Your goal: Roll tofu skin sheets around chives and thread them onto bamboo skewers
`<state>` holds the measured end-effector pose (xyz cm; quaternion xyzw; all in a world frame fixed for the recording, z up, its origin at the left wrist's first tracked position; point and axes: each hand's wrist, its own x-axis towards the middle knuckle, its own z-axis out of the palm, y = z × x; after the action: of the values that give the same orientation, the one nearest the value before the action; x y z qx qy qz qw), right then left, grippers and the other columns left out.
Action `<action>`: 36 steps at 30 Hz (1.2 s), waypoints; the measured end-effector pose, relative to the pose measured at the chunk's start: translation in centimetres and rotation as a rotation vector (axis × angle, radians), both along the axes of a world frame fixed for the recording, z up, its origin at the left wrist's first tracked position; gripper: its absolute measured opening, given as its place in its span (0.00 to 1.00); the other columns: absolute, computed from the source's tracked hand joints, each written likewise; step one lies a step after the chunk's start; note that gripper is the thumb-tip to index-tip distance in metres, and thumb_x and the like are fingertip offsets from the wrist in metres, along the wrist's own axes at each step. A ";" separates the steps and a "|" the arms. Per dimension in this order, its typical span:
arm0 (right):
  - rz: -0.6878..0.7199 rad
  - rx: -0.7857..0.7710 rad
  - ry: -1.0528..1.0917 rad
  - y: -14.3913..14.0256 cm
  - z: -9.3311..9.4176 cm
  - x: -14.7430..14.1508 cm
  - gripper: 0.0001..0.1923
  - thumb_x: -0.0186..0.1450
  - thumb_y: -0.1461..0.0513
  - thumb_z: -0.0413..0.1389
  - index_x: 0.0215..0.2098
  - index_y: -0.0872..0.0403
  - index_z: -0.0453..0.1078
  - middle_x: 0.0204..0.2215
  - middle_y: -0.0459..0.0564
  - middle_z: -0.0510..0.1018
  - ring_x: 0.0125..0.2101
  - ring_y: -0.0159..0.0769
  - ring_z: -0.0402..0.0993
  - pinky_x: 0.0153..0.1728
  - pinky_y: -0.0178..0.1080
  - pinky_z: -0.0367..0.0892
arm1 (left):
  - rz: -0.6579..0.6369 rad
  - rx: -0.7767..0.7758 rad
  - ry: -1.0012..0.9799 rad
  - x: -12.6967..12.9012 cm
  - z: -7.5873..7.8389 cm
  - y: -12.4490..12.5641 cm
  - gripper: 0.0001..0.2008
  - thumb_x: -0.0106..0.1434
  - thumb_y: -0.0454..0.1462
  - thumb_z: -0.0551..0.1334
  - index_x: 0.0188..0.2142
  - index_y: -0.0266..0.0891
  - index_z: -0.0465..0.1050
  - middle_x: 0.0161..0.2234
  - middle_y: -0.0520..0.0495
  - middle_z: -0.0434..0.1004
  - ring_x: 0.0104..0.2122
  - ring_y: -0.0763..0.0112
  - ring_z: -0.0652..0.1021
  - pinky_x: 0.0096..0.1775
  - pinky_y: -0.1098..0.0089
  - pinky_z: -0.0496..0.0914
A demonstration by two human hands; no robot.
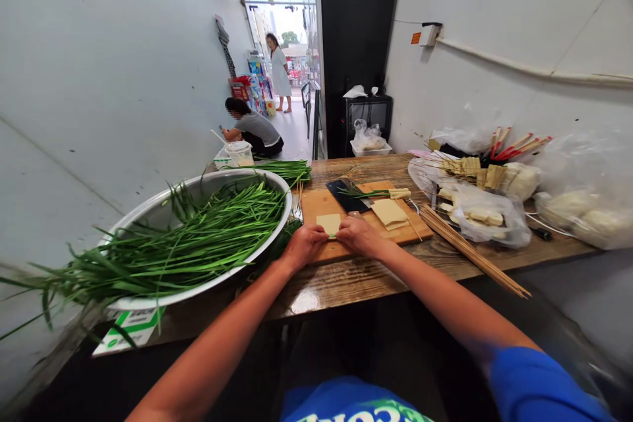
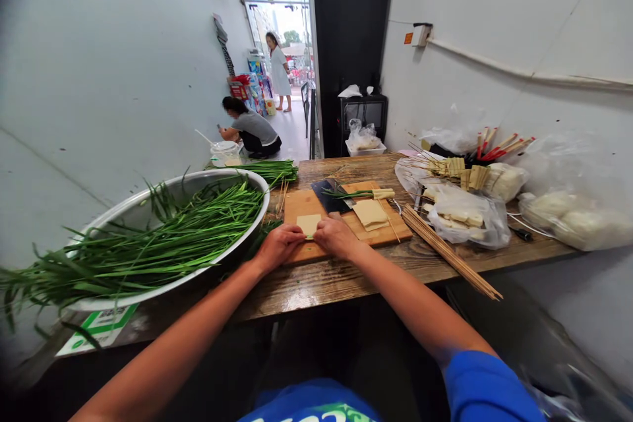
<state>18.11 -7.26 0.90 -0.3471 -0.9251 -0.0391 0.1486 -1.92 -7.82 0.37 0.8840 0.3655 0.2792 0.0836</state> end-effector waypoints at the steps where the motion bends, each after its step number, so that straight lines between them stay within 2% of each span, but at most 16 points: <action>1: -0.002 -0.031 0.020 0.2 0.0 0.0 0.16 0.66 0.62 0.47 0.26 0.57 0.74 0.28 0.51 0.74 0.30 0.31 0.64 0.33 0.34 0.54 | 0.023 -0.027 -0.034 -0.1 -0.2 0.0 0.11 0.61 0.35 0.56 0.30 0.40 0.78 0.30 0.48 0.77 0.30 0.73 0.74 0.34 0.74 0.66; 5: -0.038 -0.146 0.079 0.8 0.3 -0.1 0.12 0.63 0.62 0.52 0.27 0.57 0.76 0.28 0.50 0.74 0.29 0.30 0.65 0.31 0.32 0.54 | 0.167 -0.167 -0.198 -0.3 -0.7 0.2 0.05 0.56 0.33 0.62 0.30 0.39 0.78 0.31 0.49 0.79 0.31 0.72 0.76 0.36 0.73 0.68; 7: -0.068 -0.202 0.097 1.1 0.6 -0.1 0.10 0.62 0.62 0.54 0.29 0.57 0.76 0.29 0.50 0.75 0.29 0.29 0.66 0.31 0.31 0.55 | 0.185 -0.203 -0.222 -0.4 -0.6 0.2 0.05 0.55 0.31 0.62 0.30 0.39 0.78 0.32 0.49 0.80 0.31 0.72 0.77 0.36 0.73 0.69; 12: -0.113 -0.361 0.092 1.8 1.4 -0.3 0.09 0.61 0.62 0.55 0.33 0.56 0.77 0.31 0.51 0.77 0.31 0.30 0.68 0.31 0.30 0.56 | 0.116 -0.052 -0.055 -0.4 0.4 0.0 0.07 0.57 0.32 0.60 0.30 0.41 0.78 0.30 0.50 0.80 0.33 0.69 0.74 0.40 0.68 0.67; 15: -0.161 -0.446 0.097 1.9 1.8 -0.4 0.08 0.59 0.62 0.56 0.33 0.56 0.77 0.30 0.50 0.78 0.30 0.30 0.70 0.29 0.29 0.57 | 0.111 -0.033 0.012 -0.2 1.0 -0.3 0.08 0.58 0.31 0.59 0.30 0.40 0.78 0.31 0.49 0.80 0.33 0.69 0.73 0.41 0.68 0.65; 19: -0.200 -0.507 0.120 1.8 2.0 -0.5 0.08 0.56 0.63 0.57 0.32 0.56 0.77 0.28 0.49 0.79 0.28 0.30 0.70 0.27 0.29 0.56 | 0.125 -0.156 0.038 0.0 1.7 -0.4 0.08 0.56 0.31 0.60 0.28 0.41 0.78 0.30 0.51 0.79 0.33 0.70 0.74 0.41 0.70 0.65; 23: -0.169 -0.493 0.120 1.5 2.2 -0.5 0.09 0.57 0.63 0.57 0.33 0.56 0.77 0.28 0.49 0.79 0.27 0.30 0.70 0.27 0.29 0.56 | 0.261 -0.332 -0.010 0.1 2.0 -0.5 0.07 0.54 0.32 0.61 0.30 0.41 0.79 0.29 0.51 0.79 0.31 0.71 0.75 0.35 0.73 0.66; 27: -0.191 -0.480 0.094 1.5 2.5 -0.6 0.09 0.57 0.63 0.56 0.35 0.55 0.77 0.29 0.49 0.80 0.28 0.30 0.70 0.27 0.29 0.56 | 0.334 -0.377 -0.058 0.0 1.8 -0.3 0.09 0.54 0.33 0.62 0.34 0.41 0.78 0.32 0.50 0.79 0.31 0.70 0.76 0.34 0.73 0.67; 30: -0.211 -0.509 0.073 1.7 2.7 -0.7 0.10 0.57 0.62 0.56 0.34 0.55 0.77 0.28 0.48 0.79 0.27 0.30 0.70 0.26 0.29 0.55 | 0.312 -0.271 -0.058 -0.3 1.2 -0.3 0.08 0.54 0.34 0.62 0.34 0.41 0.78 0.30 0.49 0.79 0.31 0.70 0.75 0.36 0.71 0.66; 33: -0.241 -0.542 0.056 2.0 2.9 -1.0 0.10 0.55 0.62 0.57 0.33 0.55 0.78 0.27 0.48 0.79 0.27 0.30 0.70 0.23 0.29 0.55 | 0.203 -0.039 0.024 -0.8 0.6 -0.5 0.08 0.58 0.33 0.59 0.31 0.43 0.78 0.28 0.49 0.78 0.32 0.69 0.73 0.39 0.67 0.63; 36: -0.272 -0.571 0.029 2.4 3.3 -1.3 0.11 0.53 0.62 0.57 0.33 0.56 0.78 0.27 0.48 0.79 0.27 0.30 0.70 0.22 0.28 0.54 | 0.102 0.154 0.126 -1.1 0.4 -0.8 0.11 0.62 0.33 0.56 0.34 0.45 0.77 0.28 0.50 0.78 0.32 0.69 0.71 0.39 0.65 0.60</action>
<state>16.81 -4.86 4.20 -0.4961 -0.8415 0.2074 0.0517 -3.03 -8.63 0.77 0.8840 0.3919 0.2541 -0.0220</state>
